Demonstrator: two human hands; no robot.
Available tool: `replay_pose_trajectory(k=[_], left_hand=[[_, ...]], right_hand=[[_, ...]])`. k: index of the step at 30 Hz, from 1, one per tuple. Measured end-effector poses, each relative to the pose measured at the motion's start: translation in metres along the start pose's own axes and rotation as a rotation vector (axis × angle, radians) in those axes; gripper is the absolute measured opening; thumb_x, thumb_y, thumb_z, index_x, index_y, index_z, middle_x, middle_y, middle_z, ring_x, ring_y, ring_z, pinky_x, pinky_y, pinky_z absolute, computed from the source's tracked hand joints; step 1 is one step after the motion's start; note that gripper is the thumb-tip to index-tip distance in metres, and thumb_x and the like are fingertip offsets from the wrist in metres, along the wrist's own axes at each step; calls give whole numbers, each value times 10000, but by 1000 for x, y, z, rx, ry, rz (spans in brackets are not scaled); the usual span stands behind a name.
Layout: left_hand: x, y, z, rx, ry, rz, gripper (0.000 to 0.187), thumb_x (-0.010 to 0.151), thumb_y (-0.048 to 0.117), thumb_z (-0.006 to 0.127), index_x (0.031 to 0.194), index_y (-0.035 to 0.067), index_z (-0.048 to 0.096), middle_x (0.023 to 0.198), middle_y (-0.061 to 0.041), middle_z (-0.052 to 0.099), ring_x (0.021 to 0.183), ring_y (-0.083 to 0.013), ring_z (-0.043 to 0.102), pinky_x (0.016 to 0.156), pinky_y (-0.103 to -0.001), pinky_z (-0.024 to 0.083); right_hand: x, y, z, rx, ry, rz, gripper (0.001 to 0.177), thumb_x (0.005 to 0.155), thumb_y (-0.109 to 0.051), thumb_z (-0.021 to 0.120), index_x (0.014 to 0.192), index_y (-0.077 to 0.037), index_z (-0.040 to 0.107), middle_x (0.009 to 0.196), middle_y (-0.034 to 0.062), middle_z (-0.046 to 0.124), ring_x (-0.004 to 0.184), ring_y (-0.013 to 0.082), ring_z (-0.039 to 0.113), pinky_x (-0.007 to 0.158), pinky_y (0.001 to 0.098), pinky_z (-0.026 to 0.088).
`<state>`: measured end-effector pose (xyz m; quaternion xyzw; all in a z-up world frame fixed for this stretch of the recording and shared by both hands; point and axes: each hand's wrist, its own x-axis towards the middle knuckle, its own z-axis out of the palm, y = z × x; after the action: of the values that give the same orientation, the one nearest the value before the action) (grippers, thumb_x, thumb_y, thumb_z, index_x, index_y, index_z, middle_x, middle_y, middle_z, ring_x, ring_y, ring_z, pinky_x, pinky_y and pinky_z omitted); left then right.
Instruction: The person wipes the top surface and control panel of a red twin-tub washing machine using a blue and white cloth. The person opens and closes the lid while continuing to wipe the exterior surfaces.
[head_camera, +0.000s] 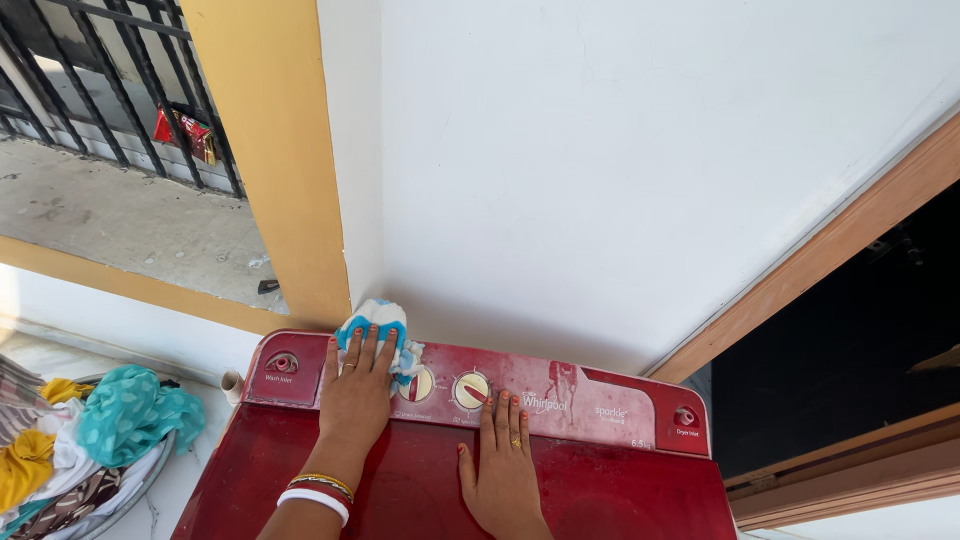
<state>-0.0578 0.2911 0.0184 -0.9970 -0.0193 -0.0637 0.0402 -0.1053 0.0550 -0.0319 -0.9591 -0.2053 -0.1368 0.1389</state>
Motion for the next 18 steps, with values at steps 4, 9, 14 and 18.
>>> replay_pose_trajectory(k=[4, 9, 14, 18], left_hand=[[-33, -3, 22, -53, 21, 84, 685, 959, 280, 480, 1586, 199, 214, 1724, -14, 213, 1545, -196, 134, 1241, -457, 75], [-119, -21, 59, -378, 149, 83, 620, 935, 407, 521, 1495, 158, 426, 1539, -64, 416, 1477, -249, 329, 1230, -477, 204], [-117, -76, 66, -276, 320, -178, 633, 907, 437, 482, 1500, 219, 456, 1571, -107, 390, 1475, -306, 337, 1220, -510, 214], [-66, -94, 61, -287, 292, -81, 620, 1006, 481, 319, 1564, 222, 396, 1627, -114, 288, 1481, -327, 219, 1178, -506, 144]], right_hand=[[0, -1, 0, -17, 34, -17, 737, 988, -346, 519, 1496, 124, 267, 1594, 360, 193, 1508, 472, 137, 1209, 538, 101], [-2, -1, 1, -31, 46, -28, 742, 987, -343, 513, 1497, 135, 266, 1592, 358, 196, 1506, 472, 137, 1206, 540, 104], [-15, -17, 30, -85, 58, -20, 692, 1007, -308, 487, 1513, 117, 286, 1601, 362, 201, 1522, 479, 133, 1213, 543, 113], [-31, -59, 72, -9, 30, -172, 771, 984, -406, 539, 1534, 84, 310, 1600, 315, 251, 1520, 413, 169, 1186, 593, 86]])
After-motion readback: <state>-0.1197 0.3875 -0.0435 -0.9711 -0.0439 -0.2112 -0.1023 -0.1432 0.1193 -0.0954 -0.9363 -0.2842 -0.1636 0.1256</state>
